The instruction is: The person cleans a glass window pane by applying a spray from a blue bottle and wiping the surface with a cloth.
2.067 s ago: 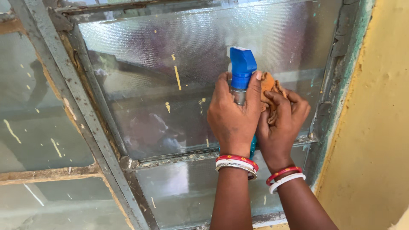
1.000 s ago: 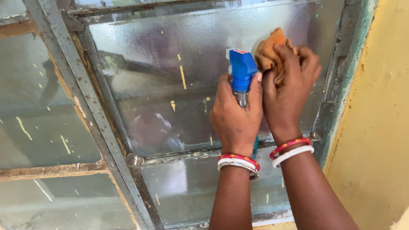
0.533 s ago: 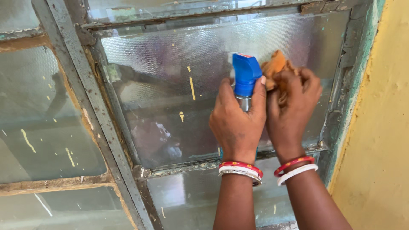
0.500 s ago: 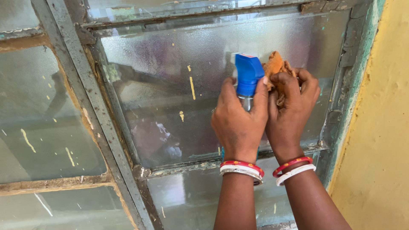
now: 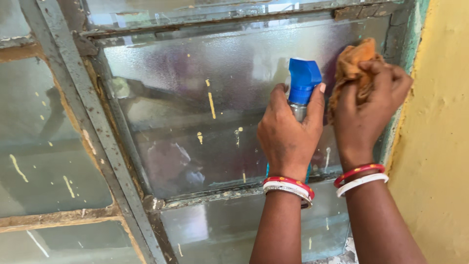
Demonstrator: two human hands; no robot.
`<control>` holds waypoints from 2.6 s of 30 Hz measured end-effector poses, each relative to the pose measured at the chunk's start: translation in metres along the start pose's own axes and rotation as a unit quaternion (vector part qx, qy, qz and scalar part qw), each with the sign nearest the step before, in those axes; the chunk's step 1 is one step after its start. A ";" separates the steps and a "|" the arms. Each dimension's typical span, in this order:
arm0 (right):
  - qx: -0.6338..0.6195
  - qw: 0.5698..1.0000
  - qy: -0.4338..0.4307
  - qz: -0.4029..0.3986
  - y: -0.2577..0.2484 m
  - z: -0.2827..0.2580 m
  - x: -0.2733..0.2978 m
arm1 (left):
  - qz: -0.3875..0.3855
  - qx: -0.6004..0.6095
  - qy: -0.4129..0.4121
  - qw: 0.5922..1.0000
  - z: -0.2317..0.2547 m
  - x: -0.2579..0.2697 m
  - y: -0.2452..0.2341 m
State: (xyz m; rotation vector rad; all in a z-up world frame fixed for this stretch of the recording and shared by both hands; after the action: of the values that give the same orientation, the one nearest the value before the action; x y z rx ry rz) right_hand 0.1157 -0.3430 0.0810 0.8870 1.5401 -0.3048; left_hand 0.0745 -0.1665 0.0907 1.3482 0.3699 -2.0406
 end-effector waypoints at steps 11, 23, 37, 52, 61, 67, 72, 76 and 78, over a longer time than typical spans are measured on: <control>-0.004 0.998 -0.062 -0.018 0.007 0.017 -0.057 | 0.017 -0.010 0.017 1.000 0.016 -0.005 0.036; 0.091 0.995 -0.043 -0.004 -0.001 0.024 -0.017 | 0.013 -0.019 0.025 0.999 0.014 0.013 0.039; 0.096 0.995 0.013 -0.022 -0.016 0.028 0.035 | -0.024 -0.008 -0.030 0.999 0.003 0.029 0.044; 0.098 0.994 0.056 -0.001 -0.020 0.035 0.054 | -0.008 -0.032 -0.040 0.999 0.001 0.026 0.027; 0.079 0.997 0.018 0.010 0.021 0.005 0.006 | 0.043 -0.114 -0.003 0.993 -0.008 -0.007 -0.029; 0.059 0.997 -0.052 -0.009 0.057 -0.058 -0.010 | 0.030 -0.109 0.000 0.994 -0.016 -0.020 -0.051; 0.019 0.996 -0.059 -0.061 0.052 -0.077 0.022 | 0.011 -0.097 -0.007 0.995 -0.020 -0.023 -0.056; 0.013 0.999 -0.015 -0.034 0.044 -0.071 0.035 | 0.008 -0.100 0.000 0.995 -0.024 -0.027 -0.068; 0.004 1.000 0.011 -0.011 0.048 -0.067 0.028 | 0.016 -0.089 0.000 0.996 -0.027 -0.028 -0.078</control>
State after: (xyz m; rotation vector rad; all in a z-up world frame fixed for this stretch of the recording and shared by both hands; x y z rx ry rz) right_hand 0.1010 -0.2574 0.0824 0.8821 1.5702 -0.3175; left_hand 0.0494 -0.0830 0.0955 1.2375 0.5136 -1.9316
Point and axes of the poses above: each hand's wrist, its own x-axis away from the middle knuckle, its own y-axis out of the palm, z = x × y, the point moved 8 cm from there along -x, towards the middle knuckle, and after that the axes turned 1 degree about x, right-handed, at the moved point
